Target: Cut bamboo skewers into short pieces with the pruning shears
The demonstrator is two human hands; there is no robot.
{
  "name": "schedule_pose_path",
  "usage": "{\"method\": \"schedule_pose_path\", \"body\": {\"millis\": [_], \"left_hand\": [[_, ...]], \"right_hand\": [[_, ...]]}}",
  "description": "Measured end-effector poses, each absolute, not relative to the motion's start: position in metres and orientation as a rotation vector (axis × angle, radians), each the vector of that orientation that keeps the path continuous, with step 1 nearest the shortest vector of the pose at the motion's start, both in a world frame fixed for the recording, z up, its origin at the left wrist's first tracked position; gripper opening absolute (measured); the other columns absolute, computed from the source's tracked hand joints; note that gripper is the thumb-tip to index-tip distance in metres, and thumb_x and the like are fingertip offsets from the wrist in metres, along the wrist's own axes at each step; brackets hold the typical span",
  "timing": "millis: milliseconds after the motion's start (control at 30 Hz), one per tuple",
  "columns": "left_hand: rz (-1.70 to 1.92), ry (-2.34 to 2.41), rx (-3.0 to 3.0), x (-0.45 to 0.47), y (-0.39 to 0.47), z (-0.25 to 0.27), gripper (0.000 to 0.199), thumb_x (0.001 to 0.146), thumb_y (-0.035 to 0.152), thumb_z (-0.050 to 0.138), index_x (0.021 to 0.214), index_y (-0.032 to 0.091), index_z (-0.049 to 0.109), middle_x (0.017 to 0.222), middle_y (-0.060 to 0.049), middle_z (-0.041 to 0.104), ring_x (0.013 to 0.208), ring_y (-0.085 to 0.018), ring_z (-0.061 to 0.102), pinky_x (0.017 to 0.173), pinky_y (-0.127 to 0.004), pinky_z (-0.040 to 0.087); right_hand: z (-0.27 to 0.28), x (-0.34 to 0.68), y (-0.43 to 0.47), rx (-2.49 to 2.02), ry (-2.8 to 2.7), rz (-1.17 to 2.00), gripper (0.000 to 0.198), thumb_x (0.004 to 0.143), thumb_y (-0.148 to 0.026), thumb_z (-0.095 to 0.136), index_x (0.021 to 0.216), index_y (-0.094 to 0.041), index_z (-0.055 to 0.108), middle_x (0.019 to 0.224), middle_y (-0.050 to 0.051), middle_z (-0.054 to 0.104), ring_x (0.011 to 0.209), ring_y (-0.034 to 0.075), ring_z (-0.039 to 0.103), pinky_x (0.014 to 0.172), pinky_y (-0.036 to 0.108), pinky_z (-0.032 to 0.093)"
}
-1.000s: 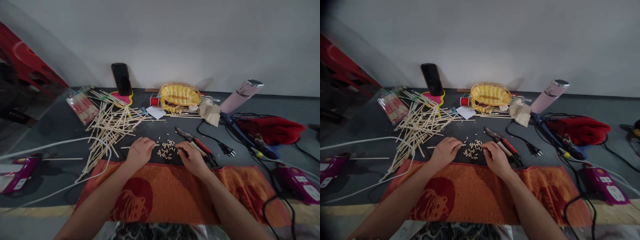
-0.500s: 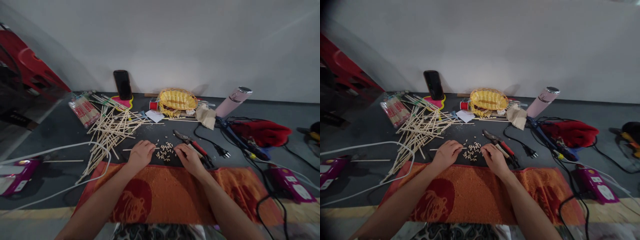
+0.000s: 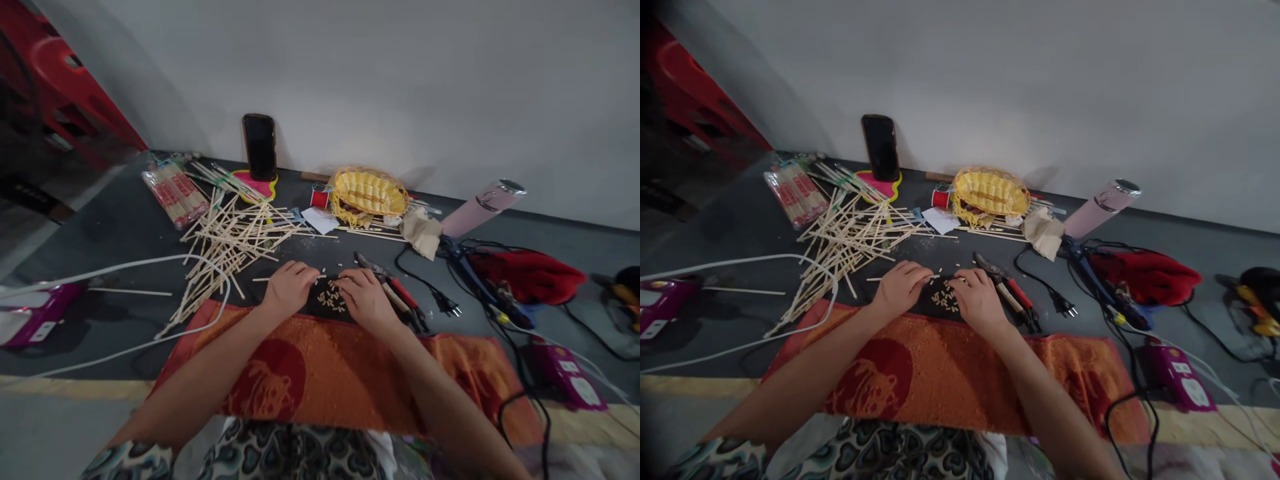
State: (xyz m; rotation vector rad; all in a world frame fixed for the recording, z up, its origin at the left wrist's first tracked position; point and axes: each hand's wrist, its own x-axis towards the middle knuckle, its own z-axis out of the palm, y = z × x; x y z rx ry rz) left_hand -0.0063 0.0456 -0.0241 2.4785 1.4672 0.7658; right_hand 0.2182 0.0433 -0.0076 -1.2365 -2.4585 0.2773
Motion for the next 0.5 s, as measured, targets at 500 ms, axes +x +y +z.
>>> {"method": "schedule_pose_path", "body": {"millis": [500], "left_hand": [[0.740,1.410,2.471,-0.006,0.049,-0.027,0.021,0.091,0.017,0.046,0.101,0.020,0.064,0.093,-0.005,0.066,0.088,-0.021,0.057,0.086,-0.037,0.045]], "right_hand": [[-0.023,0.231,0.047,-1.267,-2.306,0.314,0.028,0.091,-0.016,0.047,0.110,-0.025,0.066,0.116,0.006,0.062,0.111,0.025,0.048,0.098,0.048,0.040]]}}
